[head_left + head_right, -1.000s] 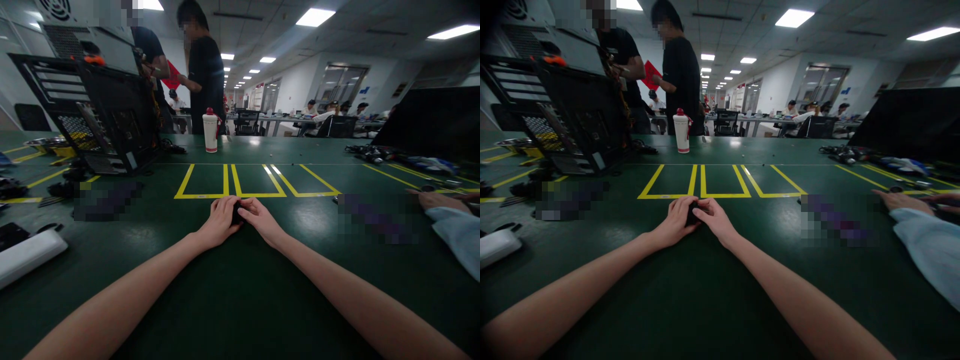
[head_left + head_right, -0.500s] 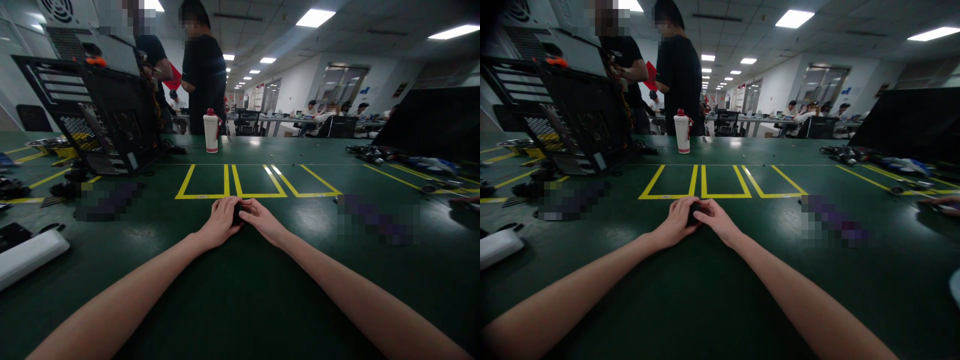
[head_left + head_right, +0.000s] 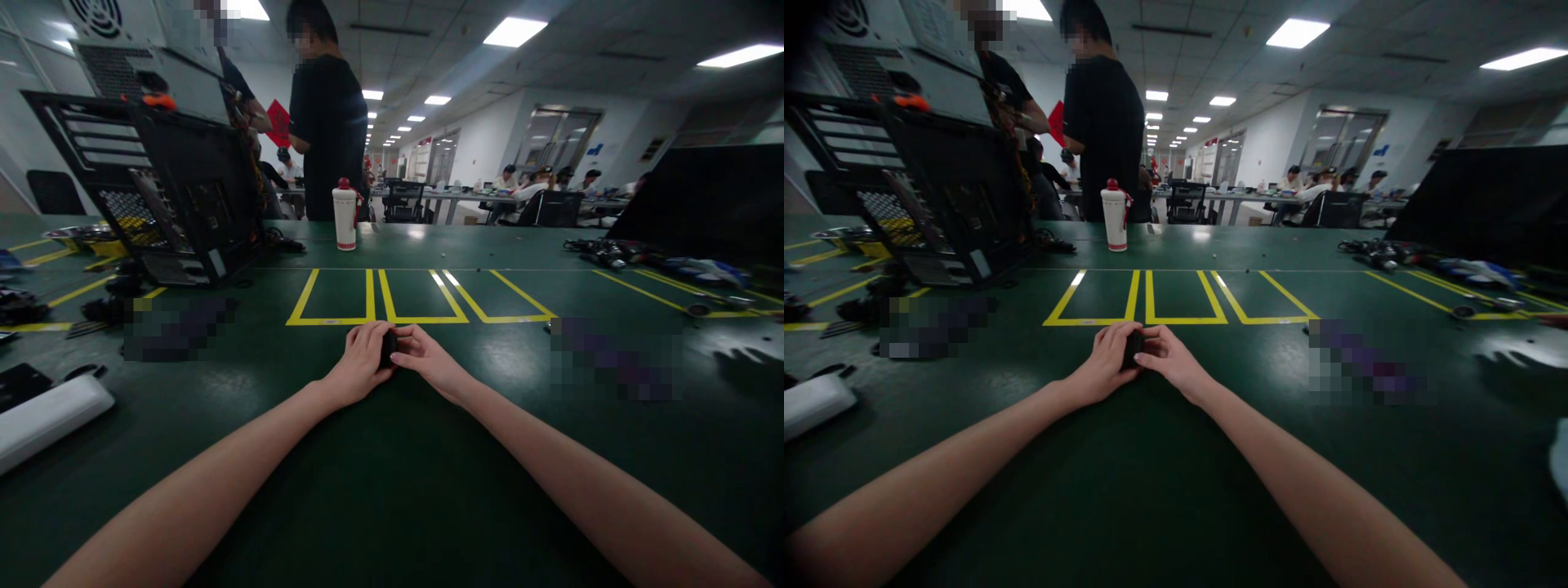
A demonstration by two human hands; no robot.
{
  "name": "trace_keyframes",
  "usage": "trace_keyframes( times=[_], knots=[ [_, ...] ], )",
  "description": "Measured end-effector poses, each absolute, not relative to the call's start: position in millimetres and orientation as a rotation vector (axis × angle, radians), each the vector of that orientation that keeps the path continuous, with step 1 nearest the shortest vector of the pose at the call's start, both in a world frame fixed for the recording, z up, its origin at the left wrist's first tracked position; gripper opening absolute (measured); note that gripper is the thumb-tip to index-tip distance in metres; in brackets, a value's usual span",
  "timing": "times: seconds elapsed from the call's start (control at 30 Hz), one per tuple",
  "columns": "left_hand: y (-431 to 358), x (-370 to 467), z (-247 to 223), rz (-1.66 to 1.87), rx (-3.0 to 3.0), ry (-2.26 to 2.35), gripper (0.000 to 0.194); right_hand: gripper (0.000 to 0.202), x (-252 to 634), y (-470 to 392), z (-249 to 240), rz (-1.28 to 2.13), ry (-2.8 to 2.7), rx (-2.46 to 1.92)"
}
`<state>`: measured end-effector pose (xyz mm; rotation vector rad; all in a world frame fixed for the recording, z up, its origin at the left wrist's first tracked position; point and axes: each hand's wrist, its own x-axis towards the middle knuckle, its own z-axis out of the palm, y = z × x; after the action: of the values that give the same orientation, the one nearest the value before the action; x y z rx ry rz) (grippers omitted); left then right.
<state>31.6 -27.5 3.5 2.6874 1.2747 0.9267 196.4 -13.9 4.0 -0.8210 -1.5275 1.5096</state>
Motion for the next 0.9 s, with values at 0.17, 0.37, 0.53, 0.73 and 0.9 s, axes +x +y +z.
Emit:
trace_keyframes(
  times=[0.17,0.37,0.53,0.73,0.9],
  knots=[
    [-27.1,31.6,3.2,0.928,2.698,1.287,0.056,0.026,191.5,-15.8,6.8,1.458,-1.468,-0.875],
    [-29.3,31.3,6.0,0.901,2.682,1.291,0.057,0.031,191.6,-11.0,2.9,1.494,-1.448,-0.922],
    [-29.5,30.5,5.9,0.887,2.680,1.281,0.056,0.036,198.7,-10.5,5.7,1.527,-1.563,-0.876],
    [-26.2,32.3,1.8,0.934,2.703,1.281,0.057,0.028,195.2,-11.4,5.5,1.484,-1.498,-0.879],
    [-26.6,32.1,1.9,0.935,2.694,1.261,0.056,0.031,192.6,-8.5,2.4,1.502,-1.467,-0.892]
  ],
)
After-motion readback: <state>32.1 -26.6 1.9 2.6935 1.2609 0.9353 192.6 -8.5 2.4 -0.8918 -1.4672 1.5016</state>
